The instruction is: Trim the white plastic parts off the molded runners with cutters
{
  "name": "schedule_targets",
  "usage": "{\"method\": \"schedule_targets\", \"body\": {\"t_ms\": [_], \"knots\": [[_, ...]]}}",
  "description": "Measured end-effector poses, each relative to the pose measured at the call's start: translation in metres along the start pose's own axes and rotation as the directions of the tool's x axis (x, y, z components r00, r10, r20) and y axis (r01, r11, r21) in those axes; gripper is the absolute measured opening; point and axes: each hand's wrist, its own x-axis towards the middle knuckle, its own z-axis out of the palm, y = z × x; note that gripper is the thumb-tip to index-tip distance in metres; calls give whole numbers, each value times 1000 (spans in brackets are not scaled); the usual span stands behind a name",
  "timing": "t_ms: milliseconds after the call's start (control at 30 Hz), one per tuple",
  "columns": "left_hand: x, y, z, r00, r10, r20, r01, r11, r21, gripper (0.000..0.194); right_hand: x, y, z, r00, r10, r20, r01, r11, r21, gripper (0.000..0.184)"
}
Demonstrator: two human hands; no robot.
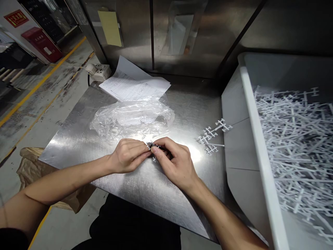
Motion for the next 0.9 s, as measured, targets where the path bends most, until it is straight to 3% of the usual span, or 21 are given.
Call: {"method": "schedule_targets", "body": {"t_ms": [233, 433, 667, 900], "knots": [[2, 5, -1, 997, 75, -36, -68, 981, 180, 25, 3, 2, 3, 989, 151, -1, -150, 983, 110, 22], [2, 5, -5, 997, 57, -49, -49, 985, 163, 15, 7, 3, 1, 960, 276, 50, -280, 933, 227, 31], [4, -4, -15, 995, -85, -51, 86, 996, 19, 24, 10, 9, -7, 981, 190, -28, -181, 962, 207, 22], [7, -7, -18, 984, -156, -85, 146, 983, -114, 23, 8, 14, -10, 998, 66, -9, -64, 990, 123, 16]]}}
